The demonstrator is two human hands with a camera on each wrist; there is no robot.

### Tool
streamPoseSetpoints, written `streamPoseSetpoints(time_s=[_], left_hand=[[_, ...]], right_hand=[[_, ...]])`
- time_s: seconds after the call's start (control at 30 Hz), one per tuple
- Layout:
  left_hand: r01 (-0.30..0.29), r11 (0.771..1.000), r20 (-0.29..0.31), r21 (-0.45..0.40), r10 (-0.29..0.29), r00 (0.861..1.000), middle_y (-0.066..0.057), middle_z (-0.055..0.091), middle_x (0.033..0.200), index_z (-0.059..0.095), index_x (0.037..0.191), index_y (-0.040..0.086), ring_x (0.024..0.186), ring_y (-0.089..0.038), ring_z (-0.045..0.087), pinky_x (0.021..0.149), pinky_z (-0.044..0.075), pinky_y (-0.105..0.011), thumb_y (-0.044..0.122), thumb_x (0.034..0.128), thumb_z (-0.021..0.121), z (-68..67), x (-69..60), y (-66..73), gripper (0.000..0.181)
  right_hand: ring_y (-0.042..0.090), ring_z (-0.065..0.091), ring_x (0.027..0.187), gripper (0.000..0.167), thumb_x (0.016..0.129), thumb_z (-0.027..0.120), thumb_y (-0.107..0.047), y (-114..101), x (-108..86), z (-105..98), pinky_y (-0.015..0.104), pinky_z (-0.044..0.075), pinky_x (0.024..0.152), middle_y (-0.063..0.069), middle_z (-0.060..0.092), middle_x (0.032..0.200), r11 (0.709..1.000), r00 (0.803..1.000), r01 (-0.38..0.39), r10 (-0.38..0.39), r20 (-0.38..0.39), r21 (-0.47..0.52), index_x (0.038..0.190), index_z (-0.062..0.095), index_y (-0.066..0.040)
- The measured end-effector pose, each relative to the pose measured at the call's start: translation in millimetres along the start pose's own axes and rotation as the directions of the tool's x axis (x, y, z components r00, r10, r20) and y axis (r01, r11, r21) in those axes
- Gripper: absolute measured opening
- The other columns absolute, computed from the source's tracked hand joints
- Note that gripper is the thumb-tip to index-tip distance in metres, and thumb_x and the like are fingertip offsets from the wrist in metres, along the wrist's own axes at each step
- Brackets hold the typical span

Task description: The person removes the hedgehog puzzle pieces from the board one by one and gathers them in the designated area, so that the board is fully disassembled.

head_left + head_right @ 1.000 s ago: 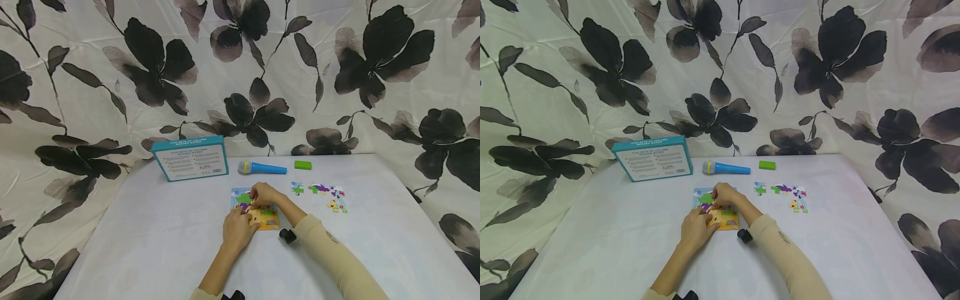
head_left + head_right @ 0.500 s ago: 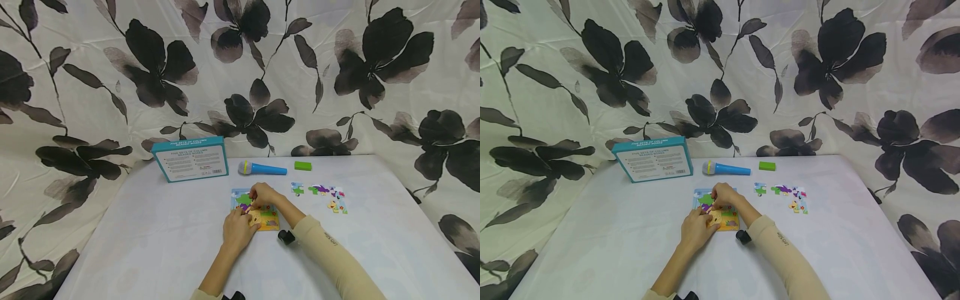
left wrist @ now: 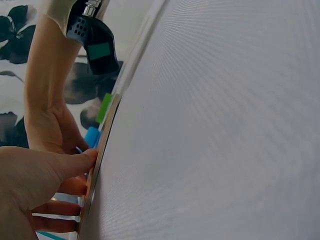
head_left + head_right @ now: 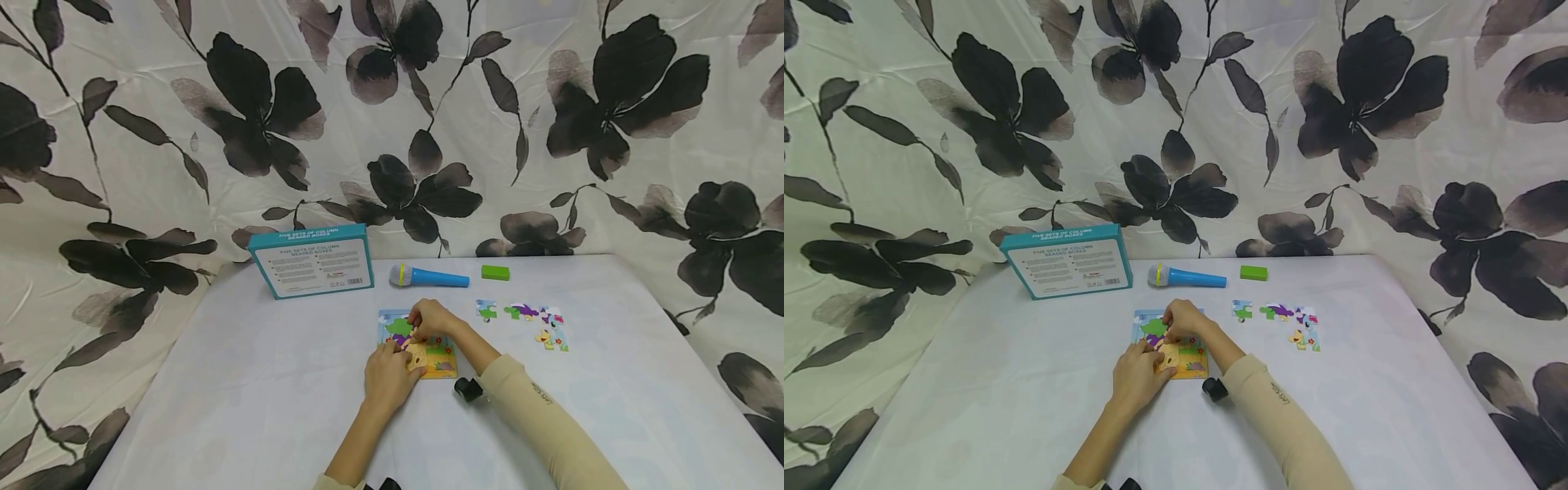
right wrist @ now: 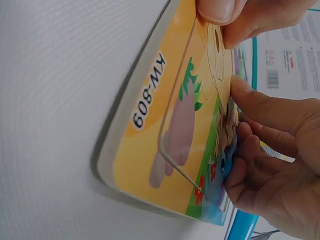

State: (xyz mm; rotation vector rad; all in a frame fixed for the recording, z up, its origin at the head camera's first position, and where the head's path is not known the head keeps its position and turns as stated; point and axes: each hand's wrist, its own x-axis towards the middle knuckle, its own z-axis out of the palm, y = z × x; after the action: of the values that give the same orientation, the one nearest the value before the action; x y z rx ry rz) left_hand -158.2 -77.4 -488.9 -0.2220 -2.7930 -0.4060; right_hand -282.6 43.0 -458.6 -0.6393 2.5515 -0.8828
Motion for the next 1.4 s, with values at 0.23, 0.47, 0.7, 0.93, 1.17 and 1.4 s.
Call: streamPoseSetpoints(time_s=[0.23, 0.47, 0.7, 0.93, 1.17, 1.4], left_hand=[[0.007, 1.0, 0.008, -0.008, -0.007, 1.0, -0.008, 0.063, 0.095, 0.076, 0.088, 0.012, 0.09, -0.024, 0.057, 0.08, 0.048, -0.04, 0.043, 0.0742, 0.076, -0.4, 0.2, 0.4, 0.034], [-0.008, 1.0, -0.017, 0.011, 0.008, 1.0, -0.006, 0.063, 0.091, 0.076, 0.087, 0.013, 0.087, -0.022, 0.057, 0.078, 0.048, -0.038, 0.043, 0.0721, 0.077, 0.0, -0.3, -0.6, 0.034], [-0.021, 1.0, -0.028, 0.005, 0.021, 0.999, -0.007, 0.063, 0.091, 0.076, 0.086, 0.013, 0.085, -0.021, 0.056, 0.077, 0.049, -0.037, 0.043, 0.0721, 0.078, 1.0, -1.4, -1.3, 0.033], [-0.015, 1.0, -0.025, 0.008, 0.016, 1.0, -0.006, 0.063, 0.091, 0.076, 0.086, 0.013, 0.086, -0.021, 0.056, 0.078, 0.049, -0.037, 0.043, 0.0724, 0.077, 1.2, -1.6, -1.4, 0.033], [-0.021, 1.0, -0.023, 0.015, 0.021, 1.0, -0.006, 0.063, 0.09, 0.076, 0.085, 0.012, 0.085, -0.021, 0.056, 0.077, 0.049, -0.036, 0.044, 0.0722, 0.077, 0.8, -1.3, -0.3, 0.034], [-0.013, 1.0, -0.021, 0.013, 0.014, 1.0, -0.006, 0.063, 0.09, 0.076, 0.086, 0.013, 0.086, -0.022, 0.056, 0.078, 0.049, -0.037, 0.044, 0.0723, 0.077, 1.4, -0.1, -1.0, 0.034]], right_hand=[[0.014, 0.053, 0.075, 0.032, 0.067, 0.084, -0.008, 1, -1.9, 1, 0.024, 0.047, 0.068, 0.002, 0.058, 0.081, 0.999, 1.0, -0.01, 0.01, -0.01, 0.034, 0.093, 0.067, -0.002], [0.012, 0.053, 0.067, 0.031, 0.065, 0.084, -0.004, -4, -5.9, 6, 0.021, 0.047, 0.061, 0.004, 0.061, 0.074, 0.997, 0.998, 0.066, -0.067, 0.021, 0.046, 0.09, 0.068, 0.002], [0.016, 0.056, 0.082, 0.038, 0.065, 0.085, -0.007, -11, -9.4, 7, 0.029, 0.051, 0.077, 0.009, 0.065, 0.093, 0.998, 0.998, 0.05, -0.051, -0.024, -0.045, 0.098, 0.068, 0.002], [0.016, 0.057, 0.08, 0.036, 0.065, 0.085, -0.005, -11, -9.0, 7, 0.028, 0.052, 0.074, 0.008, 0.065, 0.09, 0.998, 0.998, 0.052, -0.053, -0.025, -0.035, 0.096, 0.067, 0.002], [0.015, 0.053, 0.078, 0.037, 0.064, 0.086, -0.007, -9, -7.4, 6, 0.026, 0.049, 0.072, 0.006, 0.061, 0.087, 0.996, 0.998, 0.06, -0.06, -0.01, -0.06, 0.095, 0.066, 0.0], [0.016, 0.052, 0.079, 0.038, 0.065, 0.085, -0.006, -9, -6.5, 7, 0.028, 0.049, 0.073, 0.007, 0.061, 0.09, 0.998, 0.999, 0.046, -0.047, -0.005, -0.044, 0.097, 0.065, 0.0]])
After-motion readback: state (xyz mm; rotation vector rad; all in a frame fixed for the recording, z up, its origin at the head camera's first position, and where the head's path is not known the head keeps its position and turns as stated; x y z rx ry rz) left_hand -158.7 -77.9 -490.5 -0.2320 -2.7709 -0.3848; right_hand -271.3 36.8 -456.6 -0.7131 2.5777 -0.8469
